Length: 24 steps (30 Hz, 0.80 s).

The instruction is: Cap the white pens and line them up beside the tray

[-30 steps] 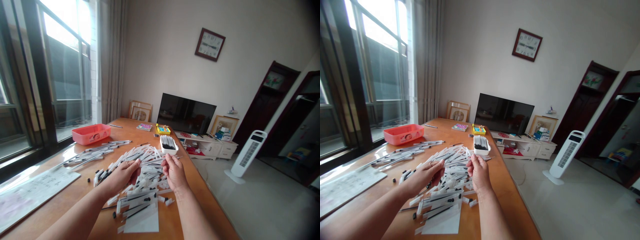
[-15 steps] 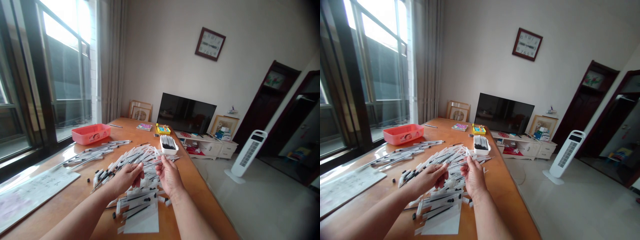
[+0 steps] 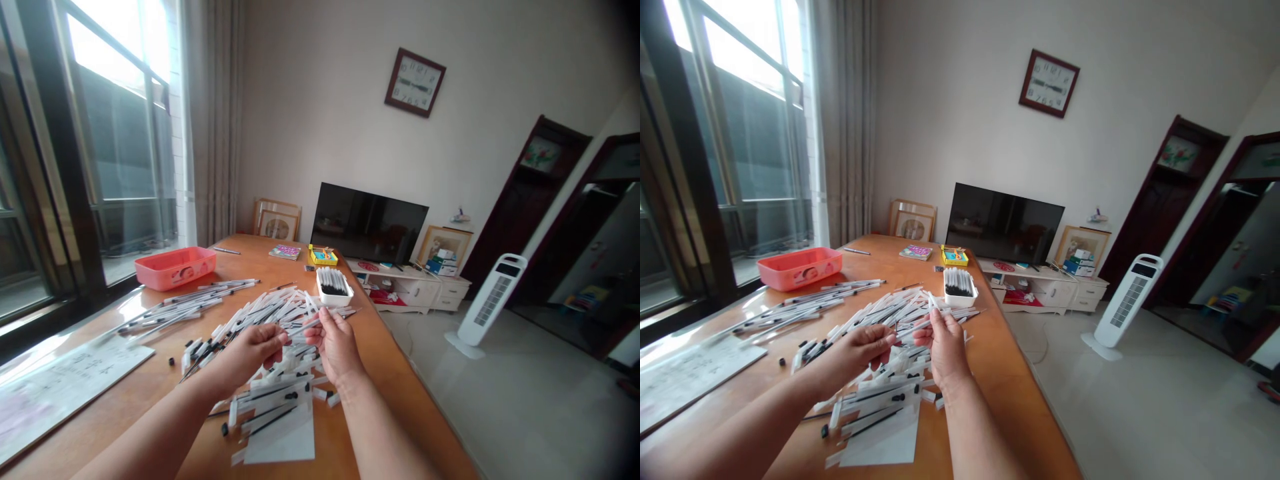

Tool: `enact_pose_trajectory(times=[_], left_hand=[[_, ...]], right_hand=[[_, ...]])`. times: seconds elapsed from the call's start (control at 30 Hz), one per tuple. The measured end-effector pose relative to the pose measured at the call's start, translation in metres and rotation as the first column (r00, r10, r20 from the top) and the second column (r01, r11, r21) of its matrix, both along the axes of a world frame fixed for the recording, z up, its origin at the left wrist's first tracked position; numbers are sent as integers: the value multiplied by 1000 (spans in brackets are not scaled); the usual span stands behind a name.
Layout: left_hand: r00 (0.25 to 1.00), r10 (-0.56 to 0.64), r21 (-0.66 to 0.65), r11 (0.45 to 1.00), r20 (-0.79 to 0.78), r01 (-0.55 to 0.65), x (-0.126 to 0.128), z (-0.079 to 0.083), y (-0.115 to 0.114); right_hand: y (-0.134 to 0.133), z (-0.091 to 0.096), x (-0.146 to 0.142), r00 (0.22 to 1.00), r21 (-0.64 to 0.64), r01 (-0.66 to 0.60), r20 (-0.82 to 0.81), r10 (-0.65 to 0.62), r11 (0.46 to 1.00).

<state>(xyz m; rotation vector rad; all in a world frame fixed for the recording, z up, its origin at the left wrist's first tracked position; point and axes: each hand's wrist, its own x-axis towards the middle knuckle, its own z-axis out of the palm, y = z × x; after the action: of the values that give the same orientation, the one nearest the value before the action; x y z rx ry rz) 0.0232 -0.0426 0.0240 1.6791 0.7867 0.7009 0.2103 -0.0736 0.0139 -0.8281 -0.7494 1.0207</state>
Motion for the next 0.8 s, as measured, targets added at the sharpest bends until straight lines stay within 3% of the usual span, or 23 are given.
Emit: enact_pose_trajectory(times=[0.07, 0.17, 0.23, 0.3, 0.37, 0.43, 0.47, 0.53, 0.6, 0.67, 0.8], left_hand=[[993, -32, -167, 985, 111, 50, -1, 1, -1], [975, -36, -379, 918, 220, 120, -1, 3, -3], [969, -47, -447, 881, 241, 154, -1, 5, -5], [973, -65, -429, 890, 220, 156, 0, 6, -7], [989, -67, -294, 950, 134, 104, 3, 5, -9], [1000, -17, -25, 1000, -7, 16, 6, 2, -9], [996, 34, 140, 990, -80, -23, 7, 0, -9], [969, 161, 438, 897, -185, -65, 10, -3, -8], [937, 258, 610, 790, -236, -64, 10, -5, -7], [916, 299, 680, 732, -266, -42, 10, -6, -7], [895, 322, 729, 684, -307, 4, 11, -6, -9]], right_hand=[[-2, 4, 1, 1000, 18, -28, -6, 28, 999], [-6, 9, 2, 997, 43, -75, -18, 76, 996], [-6, 10, 3, 994, 54, -106, -19, 107, 993], [-5, 7, 4, 994, 49, -112, -6, 112, 993], [-3, 4, 5, 998, 29, -68, 18, 68, 997], [0, 0, 6, 999, 10, 15, 36, -16, 1000], [1, -1, 6, 998, 2, 55, 37, -55, 998], [1, -1, 4, 995, -13, 101, 24, -100, 995], [0, -1, 0, 996, -23, 89, 19, -88, 996], [-2, -2, -6, 998, -28, 46, 40, -45, 999], [-4, -6, -17, 994, -46, 21, 110, -16, 999]])
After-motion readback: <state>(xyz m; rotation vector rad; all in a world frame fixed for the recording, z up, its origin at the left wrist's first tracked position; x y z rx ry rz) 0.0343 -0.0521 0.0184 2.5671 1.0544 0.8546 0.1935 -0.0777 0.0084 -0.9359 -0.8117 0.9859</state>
